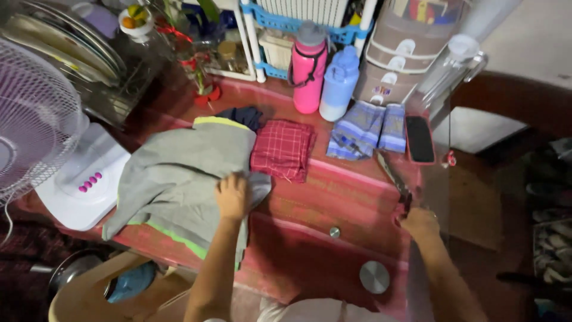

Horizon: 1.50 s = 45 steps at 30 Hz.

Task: The person cuts a red checkered cloth into smaller pieces using scissors. They then unfold a grey cloth, smooth it out, and cut it into a rectangular shape. The person also handles a green and yellow striped cloth on the table.

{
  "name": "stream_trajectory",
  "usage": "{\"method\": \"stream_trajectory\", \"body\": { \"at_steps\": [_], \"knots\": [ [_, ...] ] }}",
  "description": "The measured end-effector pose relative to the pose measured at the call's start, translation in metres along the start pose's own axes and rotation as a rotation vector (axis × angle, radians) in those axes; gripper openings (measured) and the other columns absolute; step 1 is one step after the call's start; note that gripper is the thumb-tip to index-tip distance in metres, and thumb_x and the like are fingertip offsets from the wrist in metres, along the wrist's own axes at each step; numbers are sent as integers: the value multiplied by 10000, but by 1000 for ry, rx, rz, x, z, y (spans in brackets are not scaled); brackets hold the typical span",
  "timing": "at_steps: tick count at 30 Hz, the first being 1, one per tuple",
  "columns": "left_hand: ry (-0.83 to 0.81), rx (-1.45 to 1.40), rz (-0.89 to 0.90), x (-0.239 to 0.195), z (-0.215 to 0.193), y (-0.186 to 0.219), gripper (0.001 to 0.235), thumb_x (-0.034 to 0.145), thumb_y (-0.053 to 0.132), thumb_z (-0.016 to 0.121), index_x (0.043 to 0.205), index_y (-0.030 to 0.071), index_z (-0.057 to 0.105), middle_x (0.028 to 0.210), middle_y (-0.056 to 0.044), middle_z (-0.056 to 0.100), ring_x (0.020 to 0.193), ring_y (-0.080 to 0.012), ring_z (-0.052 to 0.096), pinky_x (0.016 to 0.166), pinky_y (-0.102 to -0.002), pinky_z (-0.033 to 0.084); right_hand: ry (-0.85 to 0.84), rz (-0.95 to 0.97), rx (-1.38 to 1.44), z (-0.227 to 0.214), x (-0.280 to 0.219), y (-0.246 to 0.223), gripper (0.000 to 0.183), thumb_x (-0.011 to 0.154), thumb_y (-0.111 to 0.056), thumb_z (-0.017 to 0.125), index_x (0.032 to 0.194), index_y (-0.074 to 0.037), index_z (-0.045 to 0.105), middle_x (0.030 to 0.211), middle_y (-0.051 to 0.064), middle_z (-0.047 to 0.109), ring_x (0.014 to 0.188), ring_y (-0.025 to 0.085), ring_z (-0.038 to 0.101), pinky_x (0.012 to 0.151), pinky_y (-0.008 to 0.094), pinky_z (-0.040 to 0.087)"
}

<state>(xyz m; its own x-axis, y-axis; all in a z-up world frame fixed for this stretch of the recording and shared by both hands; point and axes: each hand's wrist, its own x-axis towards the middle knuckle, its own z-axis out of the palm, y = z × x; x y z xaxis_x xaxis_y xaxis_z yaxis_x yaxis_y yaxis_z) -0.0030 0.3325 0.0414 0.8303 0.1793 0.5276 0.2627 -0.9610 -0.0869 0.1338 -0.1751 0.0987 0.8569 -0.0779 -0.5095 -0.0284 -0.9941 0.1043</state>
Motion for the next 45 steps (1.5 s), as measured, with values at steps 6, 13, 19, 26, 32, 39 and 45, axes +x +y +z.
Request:
{"method": "stream_trajectory", "body": {
  "at_steps": [6, 13, 19, 26, 32, 39, 45],
  "knots": [
    [-387, -55, -39, -78, -24, 12, 697, 686, 624, 819, 1223, 241, 595, 1222, -83, 560, 1174, -344, 598, 995, -558, 498, 551, -83, 219, 69, -19, -21, 565, 821, -530, 727, 1230, -140, 732, 1134, 179, 670, 1102, 401, 682, 870, 509, 625],
    [-699, -443, -291, -93, 28, -39, 211, 1035, 335, 525, 1081, 212, 689, 1073, -65, 697, 1026, -297, 740, 860, -424, 598, 310, -414, 399, 114, -88, -181, 502, 862, -614, 677, 1210, -256, 732, 1035, 90, 739, 1051, 316, 717, 895, 429, 601],
    [-572, -759, -404, -118, 17, -122, 137, 913, 280, 726, 1015, 190, 708, 990, -113, 747, 1021, -347, 730, 900, -469, 571, -137, -833, 222, 93, -186, -300, 588, 950, -398, 642, 1496, -232, 500, 1474, 257, 513, 1374, 500, 483, 1134, 602, 394],
    [-1018, -1035, -243, -139, -90, -113, 330, 820, 54, 690, 1136, 115, 762, 1133, -156, 753, 1195, -379, 672, 1043, -486, 517, 519, -1145, 96, 160, -139, -347, 171, 875, -307, 651, 1040, -309, 694, 1270, 17, 540, 1170, 333, 578, 839, 434, 545],
    [-1124, -964, -70, -145, -96, -101, 363, 896, 169, 681, 1256, 160, 726, 1318, -190, 618, 1300, -417, 579, 1076, -503, 508, 464, -1060, 363, 191, -91, -361, 148, 888, -307, 671, 1031, -273, 653, 1265, -35, 590, 1195, 298, 599, 925, 456, 498],
    [-1075, -1578, -966, -187, -68, -75, 578, 941, 62, 631, 1482, 25, 430, 1430, -224, 598, 1216, -347, 664, 881, -403, 610, 278, -1338, 196, 132, -154, -332, 427, 851, -434, 686, 1187, -174, 643, 1416, 78, 587, 1273, 391, 558, 898, 567, 506],
    [-888, -1912, -1388, -182, -78, -76, 347, 918, 109, 683, 1246, 70, 575, 1272, -84, 609, 1228, -261, 640, 984, -388, 526, 416, -1239, 111, 158, -144, -343, 190, 957, -309, 570, 1113, -270, 671, 1338, -5, 568, 1249, 309, 524, 845, 486, 482]
  ]
}}
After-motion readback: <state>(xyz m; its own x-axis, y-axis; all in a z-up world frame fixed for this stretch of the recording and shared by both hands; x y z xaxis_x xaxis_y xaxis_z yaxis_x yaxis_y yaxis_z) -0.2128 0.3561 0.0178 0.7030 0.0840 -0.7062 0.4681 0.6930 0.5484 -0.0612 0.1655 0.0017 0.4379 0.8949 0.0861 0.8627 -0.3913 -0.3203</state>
